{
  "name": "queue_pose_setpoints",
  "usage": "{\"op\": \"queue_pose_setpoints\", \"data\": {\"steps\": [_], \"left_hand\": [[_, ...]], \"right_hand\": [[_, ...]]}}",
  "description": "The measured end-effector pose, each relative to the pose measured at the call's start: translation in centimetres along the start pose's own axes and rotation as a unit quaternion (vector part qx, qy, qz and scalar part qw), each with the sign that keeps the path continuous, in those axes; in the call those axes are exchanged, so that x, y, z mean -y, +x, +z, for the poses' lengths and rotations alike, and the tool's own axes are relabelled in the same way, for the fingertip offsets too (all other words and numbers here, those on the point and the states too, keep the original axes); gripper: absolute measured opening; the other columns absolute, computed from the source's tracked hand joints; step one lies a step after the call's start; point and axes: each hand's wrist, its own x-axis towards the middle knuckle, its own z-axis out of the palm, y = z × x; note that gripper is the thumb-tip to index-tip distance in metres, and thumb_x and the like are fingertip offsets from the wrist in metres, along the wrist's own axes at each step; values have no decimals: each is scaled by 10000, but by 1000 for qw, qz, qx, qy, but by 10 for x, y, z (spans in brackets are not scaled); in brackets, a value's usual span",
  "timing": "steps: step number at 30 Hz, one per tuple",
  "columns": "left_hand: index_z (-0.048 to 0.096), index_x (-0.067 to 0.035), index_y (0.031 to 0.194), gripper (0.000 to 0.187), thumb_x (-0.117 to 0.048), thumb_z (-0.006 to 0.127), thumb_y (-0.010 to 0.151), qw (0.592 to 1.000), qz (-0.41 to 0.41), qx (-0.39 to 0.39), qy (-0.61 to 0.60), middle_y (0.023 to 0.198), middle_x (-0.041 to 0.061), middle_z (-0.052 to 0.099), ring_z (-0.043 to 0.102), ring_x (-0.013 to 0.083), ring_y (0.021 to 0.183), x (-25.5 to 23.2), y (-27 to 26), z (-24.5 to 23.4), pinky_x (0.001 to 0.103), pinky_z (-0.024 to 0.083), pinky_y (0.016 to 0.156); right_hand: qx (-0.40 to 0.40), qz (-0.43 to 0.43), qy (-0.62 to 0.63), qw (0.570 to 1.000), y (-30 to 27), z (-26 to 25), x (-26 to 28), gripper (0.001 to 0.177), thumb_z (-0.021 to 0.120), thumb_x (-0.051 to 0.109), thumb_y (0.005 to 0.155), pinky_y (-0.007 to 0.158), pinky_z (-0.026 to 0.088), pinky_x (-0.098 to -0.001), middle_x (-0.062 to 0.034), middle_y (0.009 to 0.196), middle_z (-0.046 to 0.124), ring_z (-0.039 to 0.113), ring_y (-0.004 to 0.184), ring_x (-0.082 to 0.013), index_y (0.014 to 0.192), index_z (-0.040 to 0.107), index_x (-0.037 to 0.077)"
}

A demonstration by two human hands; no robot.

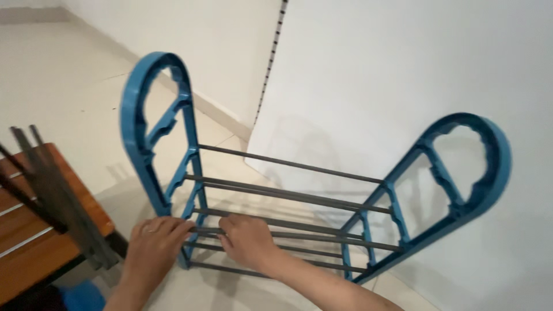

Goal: The person removes folded blue and maroon cloths from a blue metal shoe rack and places them on the floor. Then the person inserts several metal rods into the side frames of the shoe rack, one at a time, to assemble the rack structure.

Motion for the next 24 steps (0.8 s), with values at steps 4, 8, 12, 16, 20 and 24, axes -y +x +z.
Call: {"op": "queue_pose_setpoints", "data": {"steps": [4, 8, 12, 16, 20, 24], "left_hand": [[687, -273, 1223, 360, -167, 630, 884, 993, -16, 81, 81, 1155, -107, 683, 604, 130, 1165, -9, 8, 1, 402, 430, 1060], [680, -270, 1252, 342, -184, 591, 934, 983, -52, 111, 135, 1225, -90, 681, 605, 138, 1192, -22, 28, -6, 402, 433, 1053], [668, -310, 1269, 338, -213, 566, 962, 961, -105, 86, 242, 1274, -100, 679, 605, 129, 1225, -55, 25, -16, 421, 426, 1077], [688, -316, 1275, 282, -281, 578, 1017, 954, -160, 40, 251, 1266, -124, 697, 616, 129, 1235, -76, 23, -18, 439, 419, 1128], [691, -336, 1274, 263, -279, 574, 1045, 939, -181, 49, 290, 1246, -142, 699, 621, 102, 1232, -87, 21, -16, 410, 413, 1124], [687, -357, 1279, 254, -326, 560, 1061, 922, -186, 49, 336, 1245, -167, 698, 619, 86, 1230, -94, 16, -7, 398, 393, 1133]], "right_hand": [[-27, -18, -36, 999, -17, -15, -18, 123, 720, 152, 860, 599, 515, -421, -82, 797, 641, 669, 726, -292, 901, 634, 73], [-37, -9, -55, 998, -32, -37, -34, 161, 728, 160, 865, 575, 509, -414, -77, 808, 648, 664, 701, -278, 944, 625, 67], [-8, -17, -70, 997, -75, -72, -66, 242, 742, 173, 849, 551, 502, -415, -84, 805, 644, 658, 679, -278, 1010, 606, 52], [-16, -19, -90, 996, -108, -103, -90, 268, 729, 153, 839, 589, 514, -414, -76, 848, 658, 669, 720, -271, 1055, 597, 67], [-23, 48, -99, 994, -147, -136, -109, 250, 731, 163, 826, 623, 521, -426, -77, 837, 662, 668, 743, -284, 1029, 607, 83], [-12, 101, -113, 988, -175, -165, -128, 255, 743, 186, 795, 606, 510, -437, -80, 840, 662, 665, 751, -294, 994, 618, 86]]}}
